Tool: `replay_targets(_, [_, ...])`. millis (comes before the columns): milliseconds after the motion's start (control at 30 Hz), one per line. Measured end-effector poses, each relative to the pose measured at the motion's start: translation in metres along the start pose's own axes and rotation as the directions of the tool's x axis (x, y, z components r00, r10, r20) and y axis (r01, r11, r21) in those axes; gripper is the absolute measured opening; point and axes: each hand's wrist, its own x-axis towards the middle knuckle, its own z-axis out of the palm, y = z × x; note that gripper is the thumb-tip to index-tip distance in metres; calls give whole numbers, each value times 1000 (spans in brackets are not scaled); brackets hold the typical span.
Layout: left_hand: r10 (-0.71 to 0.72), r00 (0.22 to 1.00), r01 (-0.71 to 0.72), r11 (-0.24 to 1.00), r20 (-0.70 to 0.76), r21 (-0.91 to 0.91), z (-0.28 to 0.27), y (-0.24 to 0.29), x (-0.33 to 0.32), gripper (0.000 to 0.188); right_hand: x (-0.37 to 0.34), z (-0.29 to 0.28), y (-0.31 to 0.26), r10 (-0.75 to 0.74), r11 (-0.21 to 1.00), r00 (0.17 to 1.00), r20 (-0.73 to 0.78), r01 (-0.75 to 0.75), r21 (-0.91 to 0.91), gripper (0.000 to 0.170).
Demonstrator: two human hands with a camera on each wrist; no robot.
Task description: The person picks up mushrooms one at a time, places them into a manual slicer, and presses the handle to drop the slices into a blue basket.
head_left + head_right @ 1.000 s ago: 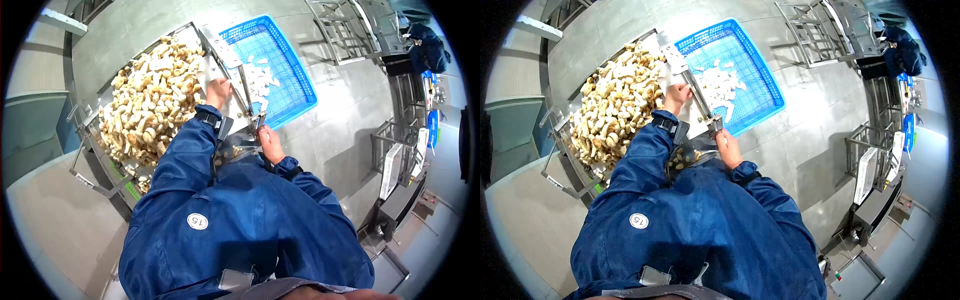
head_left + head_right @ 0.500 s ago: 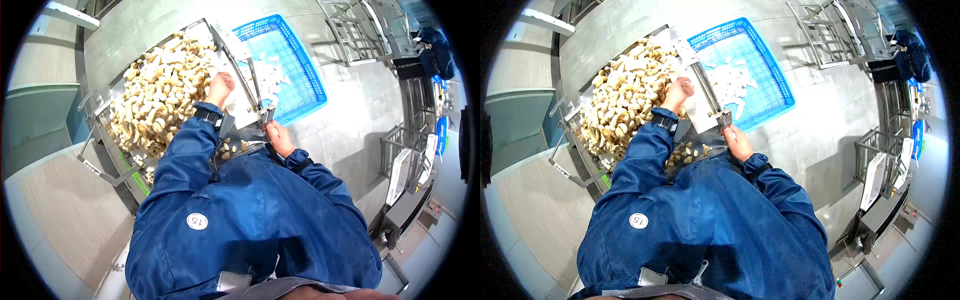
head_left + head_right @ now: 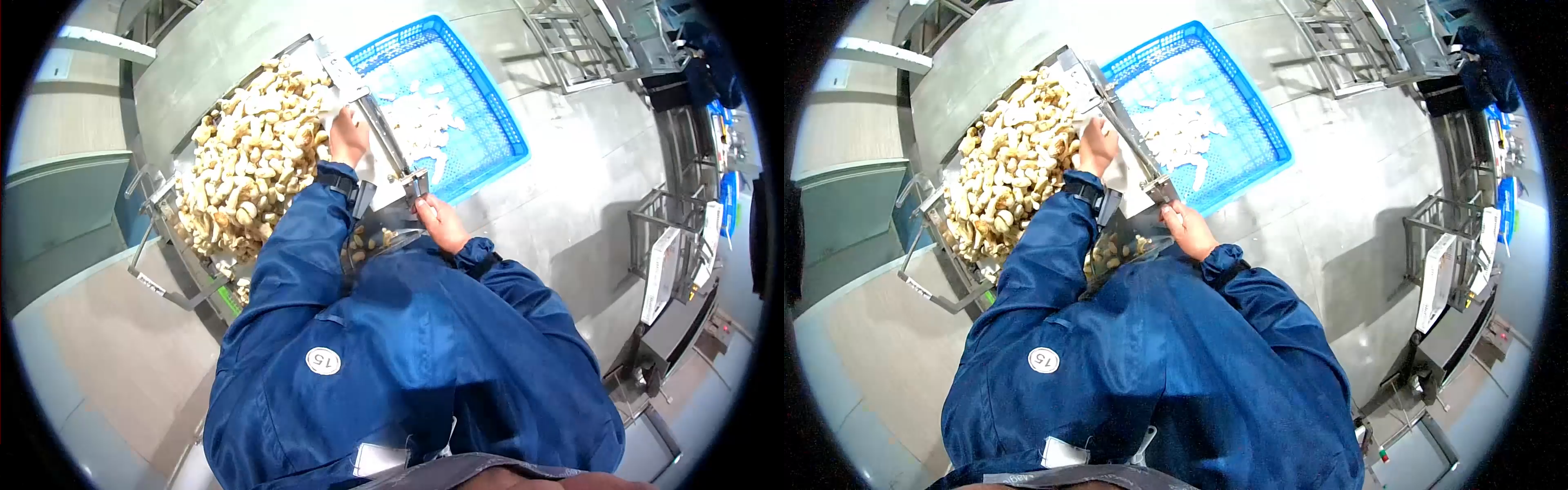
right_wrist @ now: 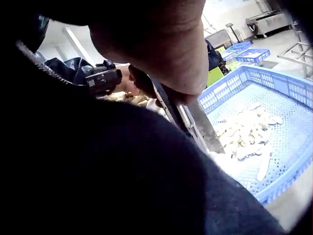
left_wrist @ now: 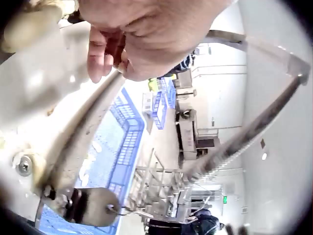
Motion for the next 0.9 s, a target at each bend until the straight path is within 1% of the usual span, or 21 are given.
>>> replay_targets(33, [-101, 982, 138, 959, 159, -248, -24, 29, 6, 32, 2, 1, 6, -31, 999, 999, -4, 32, 38, 34])
replay_targets(67, [-163, 931, 305, 839, 327, -451, -50, 62, 12, 34, 1, 0, 2, -6, 1000, 1000, -7, 7, 24, 34])
replay_targets(133, [26, 983, 35, 944, 179, -328, -63, 65, 13, 36, 4, -3, 4, 23, 997, 997, 67, -27, 68, 33])
replay_targets(167, [1, 972, 41, 984, 234, -173, -76, 56, 15, 40, 3, -4, 2, -59, 998, 998, 30, 58, 29, 33])
replay_targets(200, [-42, 965, 79, 988, 259, -134, -112, 83, 12, 50, 4, -7, 0, 41, 999, 995, 94, -42, 11, 33])
replay_targets(267, [-121, 967, 185, 940, 226, -286, -145, 65, -1, 45, 7, -7, 8, 18, 997, 992, 126, -27, 68, 35])
replay_targets(333, [-239, 938, 299, 924, 250, -240, -179, 49, -26, 36, 10, -9, 10, 2, 999, 988, 156, -10, 51, 37])
replay_targets(400, [-390, 860, 447, 886, 330, -119, -203, 24, -66, 33, 10, -8, 16, -28, 998, 989, 148, 20, 53, 36])
replay_targets(467, [-493, 763, 536, 844, 419, 16, -223, 40, -105, 32, 10, -11, 12, 36, 994, 981, 192, -55, 98, 36])
replay_targets(533, [-461, 725, 422, 885, 512, 199, -221, 20, -146, 31, 11, -13, 10, 44, 994, 977, 209, -63, 84, 36])
replay_targets(567, [-431, 754, 355, 902, 496, 244, -217, 15, -164, 30, 10, -15, 1, 70, 992, 971, 228, -91, 82, 37])
replay_targets(600, [-396, 782, 286, 914, 481, 288, -211, 13, -176, 29, 11, -12, 5, 29, 995, 978, 208, -49, 87, 38])
replay_targets(633, [-415, 786, 323, 908, 457, 269, -204, 13, -182, 26, 12, -8, 11, -11, 996, 982, 186, -6, 89, 38])
replay_targets(667, [-467, 761, 429, 883, 450, 192, -194, 13, -184, 32, 12, -9, 17, -51, 996, 986, 159, 38, 85, 38])
replay_targets(700, [-503, 749, 430, 864, 432, 260, -186, 14, -180, 35, 12, -12, 12, -68, 998, 987, 143, 69, -3, 37])
replay_targets(733, [-518, 745, 419, 853, 420, 310, -171, 17, -171, 39, 10, -14, 3, 18, 999, 987, 162, -24, 40, 35])
replay_targets(767, [-436, 809, 355, 897, 394, 265, -156, 2, -173, 47, 19, -8, 35, -398, 901, 903, 162, 417, -115, 32])
replay_targets(800, [-372, 896, 354, 928, 244, 115, -137, -9, -176, 44, 21, -13, 26, -559, 598, 759, 333, 648, -473, 19])
replay_targets(833, [-410, 850, 381, 912, 331, 150, -133, -2, -166, 46, 16, -8, 22, -165, 967, 964, 208, 200, -158, 9])
replay_targets(867, [-483, 798, 398, 872, 360, 286, -131, 9, -157, 45, 14, -9, 23, -523, 666, 808, 270, 585, -463, 15])
replay_targets(900, [-465, 819, 379, 878, 335, 293, -132, 21, -154, 43, 19, -7, 27, -479, 640, 827, 295, 559, -527, 28])
